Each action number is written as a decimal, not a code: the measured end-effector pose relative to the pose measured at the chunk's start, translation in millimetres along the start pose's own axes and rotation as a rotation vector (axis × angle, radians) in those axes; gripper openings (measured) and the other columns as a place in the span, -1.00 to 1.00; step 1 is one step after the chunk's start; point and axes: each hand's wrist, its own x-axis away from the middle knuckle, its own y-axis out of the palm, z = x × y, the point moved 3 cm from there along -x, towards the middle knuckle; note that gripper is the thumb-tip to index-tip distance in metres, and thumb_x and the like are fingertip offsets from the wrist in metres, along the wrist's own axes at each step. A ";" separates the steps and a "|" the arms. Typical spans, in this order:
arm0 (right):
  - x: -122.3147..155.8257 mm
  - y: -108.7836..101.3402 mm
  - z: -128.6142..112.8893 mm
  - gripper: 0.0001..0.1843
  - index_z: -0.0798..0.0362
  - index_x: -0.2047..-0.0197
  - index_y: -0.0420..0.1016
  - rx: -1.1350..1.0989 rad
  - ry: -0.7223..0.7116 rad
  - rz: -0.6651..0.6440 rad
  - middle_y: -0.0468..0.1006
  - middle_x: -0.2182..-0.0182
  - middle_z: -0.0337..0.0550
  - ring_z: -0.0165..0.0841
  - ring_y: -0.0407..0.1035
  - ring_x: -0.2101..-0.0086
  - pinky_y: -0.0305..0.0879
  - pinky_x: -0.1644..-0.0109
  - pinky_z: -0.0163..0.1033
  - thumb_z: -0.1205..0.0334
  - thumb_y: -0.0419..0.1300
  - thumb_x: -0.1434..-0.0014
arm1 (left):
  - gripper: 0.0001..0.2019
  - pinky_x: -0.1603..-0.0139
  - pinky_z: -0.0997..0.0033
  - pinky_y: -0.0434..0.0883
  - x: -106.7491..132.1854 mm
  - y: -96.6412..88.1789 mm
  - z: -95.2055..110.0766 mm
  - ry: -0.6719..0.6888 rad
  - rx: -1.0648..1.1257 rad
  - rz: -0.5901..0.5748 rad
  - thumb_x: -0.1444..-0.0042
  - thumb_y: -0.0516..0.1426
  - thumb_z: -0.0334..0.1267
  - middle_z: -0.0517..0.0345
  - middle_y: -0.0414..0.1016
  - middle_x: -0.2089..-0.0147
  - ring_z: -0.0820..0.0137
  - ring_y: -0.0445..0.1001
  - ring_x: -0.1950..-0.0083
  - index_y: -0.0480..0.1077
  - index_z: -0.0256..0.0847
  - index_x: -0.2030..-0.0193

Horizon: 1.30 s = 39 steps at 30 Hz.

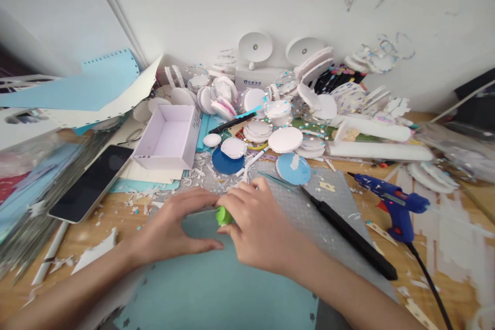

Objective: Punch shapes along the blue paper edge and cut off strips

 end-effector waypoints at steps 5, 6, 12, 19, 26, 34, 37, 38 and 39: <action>1.8 7.8 -2.3 -0.86 0.11 0.28 0.41 -0.011 -0.055 0.066 0.47 0.38 -0.15 -0.28 0.27 0.30 -0.04 0.16 -0.12 0.47 0.12 -0.07 | -0.69 0.11 0.29 0.43 2.8 1.1 3.6 0.139 -0.041 0.077 -0.07 0.27 -0.16 -0.03 0.54 0.19 0.26 0.49 0.15 0.43 -0.28 0.09; 2.0 8.5 -2.1 -0.85 0.11 0.27 0.41 -0.009 -0.064 0.082 0.47 0.39 -0.14 -0.28 0.27 0.31 -0.04 0.16 -0.12 0.47 0.10 -0.08 | -0.69 0.12 0.29 0.43 2.9 1.2 3.9 0.154 -0.041 0.088 -0.08 0.26 -0.16 -0.03 0.54 0.19 0.26 0.49 0.15 0.42 -0.28 0.09; 1.0 4.0 0.9 -0.87 0.12 0.25 0.40 0.001 -0.056 0.107 0.48 0.37 -0.15 -0.28 0.27 0.31 -0.03 0.15 -0.11 0.46 0.13 -0.10 | -0.65 0.13 0.36 0.44 -0.2 0.8 1.0 0.013 0.003 0.035 -0.05 0.28 -0.14 0.05 0.56 0.16 0.28 0.50 0.14 0.43 -0.22 0.05; 0.2 -3.3 11.7 -0.86 0.13 0.21 0.42 0.030 0.016 0.071 0.49 0.31 -0.13 -0.23 0.28 0.25 -0.01 0.13 -0.11 0.34 0.24 -0.12 | -0.75 0.12 0.44 0.42 1.1 -4.8 -9.6 -0.113 0.071 -0.012 -0.21 0.10 -0.35 0.19 0.60 0.12 0.36 0.55 0.14 0.49 -0.10 0.01; 0.4 -2.1 15.1 -0.84 0.11 0.25 0.42 0.039 0.028 0.060 0.50 0.33 -0.17 -0.25 0.27 0.27 -0.01 0.15 -0.12 0.36 0.28 -0.07 | -0.74 0.13 0.47 0.41 2.3 -8.4 -11.6 -0.115 0.085 -0.017 -0.16 0.10 -0.44 0.22 0.60 0.13 0.38 0.55 0.14 0.51 -0.13 0.07; 2.4 -2.3 6.3 -0.86 0.12 0.25 0.44 0.060 -0.001 0.088 0.51 0.35 -0.15 -0.25 0.27 0.30 -0.01 0.15 -0.11 0.36 0.27 -0.08 | -0.52 -0.15 0.33 0.36 0.9 -14.5 -2.1 -0.151 0.102 -0.072 -0.02 0.26 -0.29 0.16 0.50 -0.10 0.29 0.47 -0.09 0.37 -0.13 -0.13; 1.8 -1.4 4.1 -0.86 0.12 0.27 0.44 0.068 0.006 0.089 0.50 0.37 -0.16 -0.26 0.28 0.32 -0.02 0.15 -0.12 0.38 0.28 -0.06 | -0.49 -0.14 0.40 0.37 1.4 -15.5 -0.4 -0.127 0.103 -0.103 0.01 0.29 -0.27 0.20 0.51 -0.08 0.32 0.49 -0.08 0.37 -0.10 -0.13; 1.6 -0.9 3.6 -0.87 0.12 0.28 0.44 0.075 0.012 0.088 0.49 0.39 -0.16 -0.26 0.28 0.32 -0.02 0.15 -0.12 0.39 0.28 -0.05 | -0.49 -0.13 0.42 0.38 1.6 -15.1 -0.4 -0.121 0.104 -0.111 0.00 0.29 -0.28 0.21 0.52 -0.07 0.33 0.49 -0.07 0.37 -0.10 -0.14; 1.5 -0.2 3.2 -0.88 0.12 0.29 0.44 0.080 0.017 0.084 0.49 0.39 -0.16 -0.26 0.28 0.32 -0.02 0.15 -0.11 0.39 0.28 -0.05 | -0.50 -0.11 0.43 0.39 1.8 -14.3 -0.6 -0.117 0.109 -0.117 -0.02 0.28 -0.28 0.22 0.52 -0.07 0.33 0.50 -0.06 0.37 -0.10 -0.14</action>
